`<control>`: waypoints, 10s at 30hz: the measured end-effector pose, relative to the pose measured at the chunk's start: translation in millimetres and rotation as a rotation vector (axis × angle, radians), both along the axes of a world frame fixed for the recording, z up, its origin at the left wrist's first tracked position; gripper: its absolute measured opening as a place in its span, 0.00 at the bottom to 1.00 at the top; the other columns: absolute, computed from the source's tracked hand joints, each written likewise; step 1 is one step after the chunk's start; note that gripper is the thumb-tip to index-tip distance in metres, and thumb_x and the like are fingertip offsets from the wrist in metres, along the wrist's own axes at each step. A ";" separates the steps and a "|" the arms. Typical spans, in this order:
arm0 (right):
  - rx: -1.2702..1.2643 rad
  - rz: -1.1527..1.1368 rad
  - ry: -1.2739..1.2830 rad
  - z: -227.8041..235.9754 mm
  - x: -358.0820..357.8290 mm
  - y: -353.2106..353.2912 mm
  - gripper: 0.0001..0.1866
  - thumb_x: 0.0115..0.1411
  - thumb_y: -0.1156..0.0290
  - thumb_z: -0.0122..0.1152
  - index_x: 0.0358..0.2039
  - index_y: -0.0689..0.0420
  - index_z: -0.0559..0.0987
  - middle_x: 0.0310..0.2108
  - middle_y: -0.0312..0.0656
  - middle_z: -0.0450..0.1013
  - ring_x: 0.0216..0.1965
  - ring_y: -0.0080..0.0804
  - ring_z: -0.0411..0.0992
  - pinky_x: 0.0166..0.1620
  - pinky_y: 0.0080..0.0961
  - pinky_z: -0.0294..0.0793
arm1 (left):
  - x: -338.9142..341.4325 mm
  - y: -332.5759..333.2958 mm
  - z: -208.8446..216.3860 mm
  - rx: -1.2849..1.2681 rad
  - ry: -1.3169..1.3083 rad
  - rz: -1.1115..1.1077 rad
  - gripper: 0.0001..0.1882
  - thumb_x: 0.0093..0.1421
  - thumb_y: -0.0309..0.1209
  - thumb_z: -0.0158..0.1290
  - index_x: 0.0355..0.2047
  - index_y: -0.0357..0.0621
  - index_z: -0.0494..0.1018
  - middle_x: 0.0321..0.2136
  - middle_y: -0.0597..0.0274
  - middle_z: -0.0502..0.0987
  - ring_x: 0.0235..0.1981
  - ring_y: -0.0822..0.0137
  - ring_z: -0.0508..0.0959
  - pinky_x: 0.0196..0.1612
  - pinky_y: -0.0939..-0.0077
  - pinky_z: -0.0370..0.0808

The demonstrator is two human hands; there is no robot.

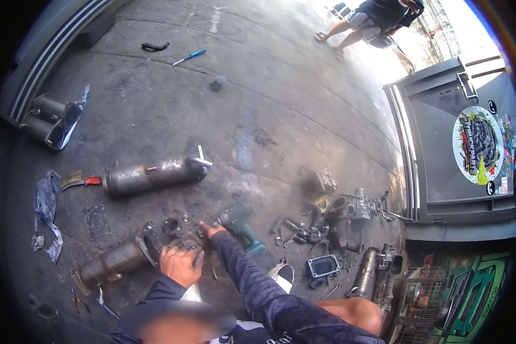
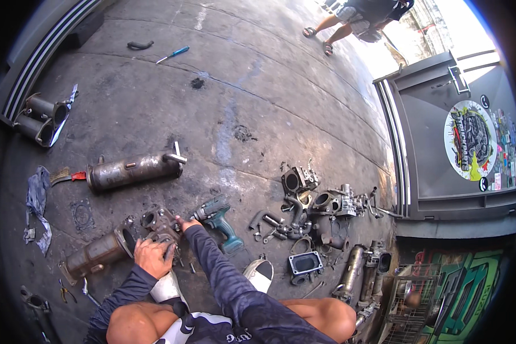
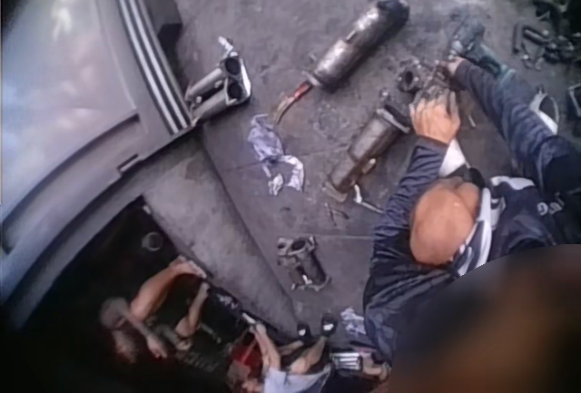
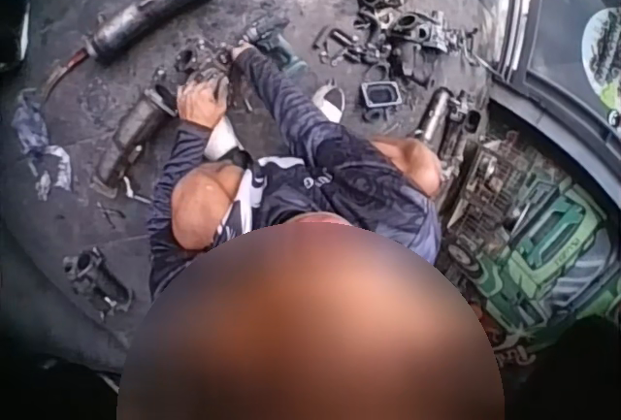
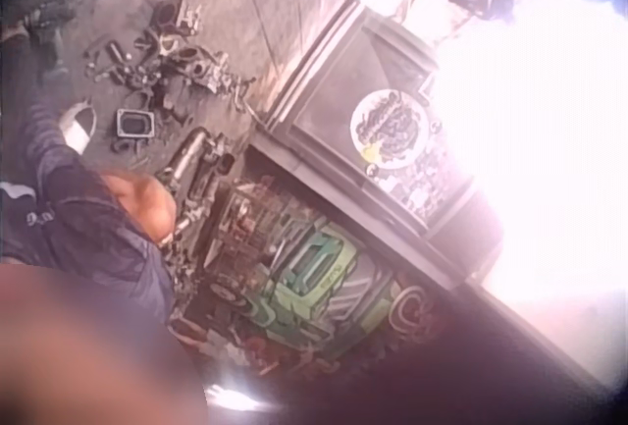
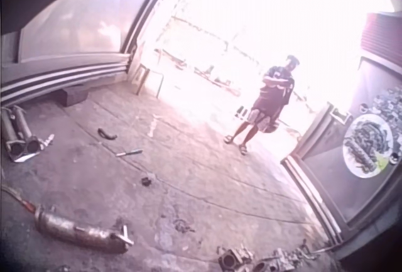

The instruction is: Manually assembling or repairing components of an automotive exhaust manifold and pipes using tools on the floor.

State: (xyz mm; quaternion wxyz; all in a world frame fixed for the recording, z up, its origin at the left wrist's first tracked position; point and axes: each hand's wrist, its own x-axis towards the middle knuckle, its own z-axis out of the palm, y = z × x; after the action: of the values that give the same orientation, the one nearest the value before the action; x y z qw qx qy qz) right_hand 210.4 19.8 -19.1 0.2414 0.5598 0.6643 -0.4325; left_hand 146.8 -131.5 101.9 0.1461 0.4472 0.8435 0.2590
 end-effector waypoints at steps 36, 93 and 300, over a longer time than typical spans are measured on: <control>-0.037 -0.235 0.132 -55.6 20.8 -13.9 0.46 0.41 0.41 0.68 0.48 0.71 0.70 0.48 0.56 0.70 0.49 0.42 0.70 0.52 0.34 0.68 | 6.2 -2.1 -6.9 0.394 -0.542 0.134 0.10 0.53 0.18 0.49 0.36 0.35 0.75 0.33 0.48 0.78 0.35 0.53 0.80 0.39 0.68 0.75; -0.818 -0.856 0.122 -13.3 14.6 -5.3 0.12 0.54 0.58 0.61 0.32 0.52 0.77 0.28 0.36 0.76 0.23 0.30 0.72 0.27 0.28 0.69 | 11.0 -13.7 -22.5 0.389 -0.534 0.089 0.08 0.59 0.20 0.50 0.39 0.32 0.73 0.27 0.56 0.78 0.25 0.69 0.79 0.30 0.78 0.74; -0.228 -0.231 0.211 2.8 -51.6 29.2 0.23 0.53 0.48 0.61 0.38 0.54 0.81 0.29 0.41 0.76 0.22 0.28 0.67 0.27 0.27 0.68 | 11.5 -7.8 -19.4 0.422 -0.488 0.058 0.09 0.52 0.22 0.55 0.35 0.39 0.75 0.31 0.54 0.78 0.35 0.56 0.80 0.38 0.68 0.77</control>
State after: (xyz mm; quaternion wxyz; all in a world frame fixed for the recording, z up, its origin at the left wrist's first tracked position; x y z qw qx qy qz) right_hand 158.8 49.0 -16.3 0.1808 0.5531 0.5639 -0.5861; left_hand 158.3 -139.3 82.4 0.2405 0.3680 0.7238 0.5318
